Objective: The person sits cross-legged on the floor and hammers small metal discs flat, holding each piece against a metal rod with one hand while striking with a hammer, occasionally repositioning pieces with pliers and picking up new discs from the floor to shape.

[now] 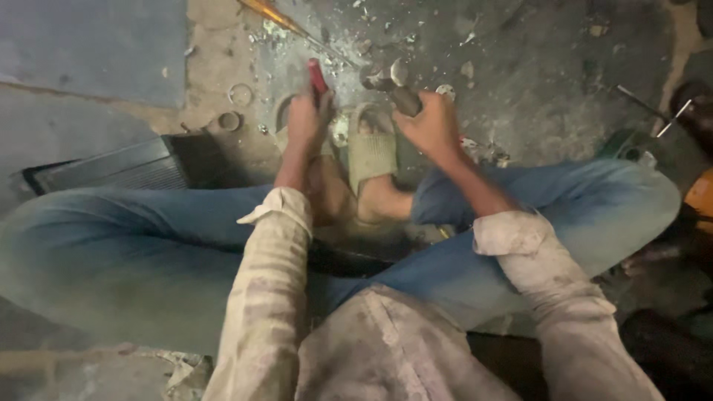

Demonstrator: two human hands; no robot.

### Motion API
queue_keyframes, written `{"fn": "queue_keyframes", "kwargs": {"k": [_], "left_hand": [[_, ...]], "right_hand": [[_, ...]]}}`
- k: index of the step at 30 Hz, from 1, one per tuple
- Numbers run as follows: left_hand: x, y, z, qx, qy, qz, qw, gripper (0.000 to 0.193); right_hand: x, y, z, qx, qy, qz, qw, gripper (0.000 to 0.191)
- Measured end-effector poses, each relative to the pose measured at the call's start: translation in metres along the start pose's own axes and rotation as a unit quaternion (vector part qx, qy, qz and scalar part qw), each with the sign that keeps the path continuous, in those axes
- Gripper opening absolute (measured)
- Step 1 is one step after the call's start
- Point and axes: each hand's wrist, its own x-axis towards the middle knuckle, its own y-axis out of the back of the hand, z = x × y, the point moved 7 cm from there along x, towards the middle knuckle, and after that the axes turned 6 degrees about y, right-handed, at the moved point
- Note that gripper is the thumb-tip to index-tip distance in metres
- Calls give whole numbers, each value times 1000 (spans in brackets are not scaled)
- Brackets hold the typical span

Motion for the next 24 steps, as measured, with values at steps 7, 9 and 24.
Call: {"fn": "queue_keyframes", "kwargs": {"k": [7,9,24], "left_hand": [[-22,1,-5,-41,-33,57,997,54],[-29,2,2,-83,-73,57,992,45],[-66,-14,-3,-225,47,-41,972,62]], "right_hand": [[4,-1,-3,-61,32,-22,997,30],[4,3,-8,-49,34,-24,998,30],[-3,0,0,-71,0,-48,996,39]]}}
